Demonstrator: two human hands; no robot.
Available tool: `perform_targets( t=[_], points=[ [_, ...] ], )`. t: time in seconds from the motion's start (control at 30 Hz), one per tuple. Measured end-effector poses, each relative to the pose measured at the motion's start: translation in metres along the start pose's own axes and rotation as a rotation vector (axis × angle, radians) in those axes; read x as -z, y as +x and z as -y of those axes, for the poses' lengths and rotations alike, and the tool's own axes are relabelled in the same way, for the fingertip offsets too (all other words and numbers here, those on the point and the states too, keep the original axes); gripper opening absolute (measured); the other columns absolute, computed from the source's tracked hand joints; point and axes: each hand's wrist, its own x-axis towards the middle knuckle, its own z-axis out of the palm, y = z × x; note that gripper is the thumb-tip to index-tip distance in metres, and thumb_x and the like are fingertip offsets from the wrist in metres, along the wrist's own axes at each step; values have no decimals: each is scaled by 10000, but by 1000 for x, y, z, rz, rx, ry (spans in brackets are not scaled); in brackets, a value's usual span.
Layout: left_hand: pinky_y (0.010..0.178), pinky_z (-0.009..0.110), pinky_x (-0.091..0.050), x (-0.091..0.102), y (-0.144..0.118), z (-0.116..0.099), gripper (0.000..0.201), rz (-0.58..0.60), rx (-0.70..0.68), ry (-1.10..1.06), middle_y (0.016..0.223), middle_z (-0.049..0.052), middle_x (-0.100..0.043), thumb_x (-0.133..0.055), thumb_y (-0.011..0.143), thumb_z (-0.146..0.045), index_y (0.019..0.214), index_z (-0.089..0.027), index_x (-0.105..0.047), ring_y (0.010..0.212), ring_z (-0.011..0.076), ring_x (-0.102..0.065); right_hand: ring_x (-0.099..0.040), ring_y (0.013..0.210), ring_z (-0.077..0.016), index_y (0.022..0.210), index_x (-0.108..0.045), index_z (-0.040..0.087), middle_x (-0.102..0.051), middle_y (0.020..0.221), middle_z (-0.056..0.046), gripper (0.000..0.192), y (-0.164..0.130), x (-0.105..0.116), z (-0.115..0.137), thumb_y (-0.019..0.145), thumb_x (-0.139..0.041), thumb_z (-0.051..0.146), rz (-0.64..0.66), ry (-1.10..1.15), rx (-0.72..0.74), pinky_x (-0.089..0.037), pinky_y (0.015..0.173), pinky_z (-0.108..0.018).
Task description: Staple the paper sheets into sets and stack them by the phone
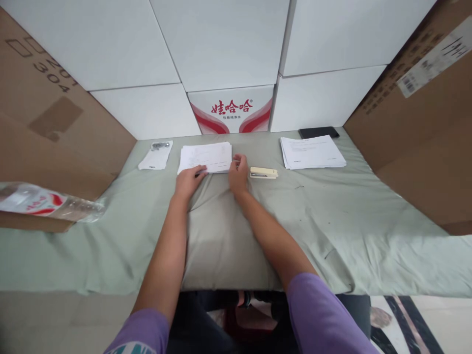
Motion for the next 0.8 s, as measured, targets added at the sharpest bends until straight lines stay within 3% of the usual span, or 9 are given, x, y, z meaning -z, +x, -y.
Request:
perform_targets(
  t=[0.1,0.3,0.57,0.67,0.8],
  points=[
    [991,351,-504,2,-1,7,317,41,16,-77,1340,6,-711,-635,949,-380,1241,-318,-740,1236,258,-660,-586,908,-178,1051,-535,210,-662,1066,-71,245,0,-1,0,819,-456,195,-4,-6,10,-491,878,-347],
    [996,352,-499,7,-1,7,311,57,32,-100,1337,-6,-713,-573,981,-414,1221,-326,-751,1260,253,-644,-580,897,-175,1047,-546,200,-643,1012,-60,237,2,-1,-1,826,-460,208,-17,-11,-2,-486,872,-338],
    [866,346,-464,4,3,1,359,-39,119,77,1122,91,-768,-395,1043,-379,1211,-284,-698,1041,276,-690,-602,916,-174,1044,-554,206,-677,995,-54,192,0,-1,4,866,-494,248,-20,10,-45,-496,926,-348],
    [906,350,-436,5,4,2,369,-170,110,47,1112,117,-745,-339,1057,-344,1182,-237,-669,1038,265,-667,-631,841,-171,1045,-565,205,-709,1001,-62,210,7,-2,13,913,-523,363,49,88,-163,-529,890,-360],
    [1016,394,-379,12,-2,-3,389,-301,-53,-58,1170,141,-708,-310,1064,-344,1129,-211,-670,1141,275,-606,-697,765,-249,974,-610,165,-730,907,-146,485,30,9,32,919,-519,639,304,286,-503,-594,753,-448]
  ],
)
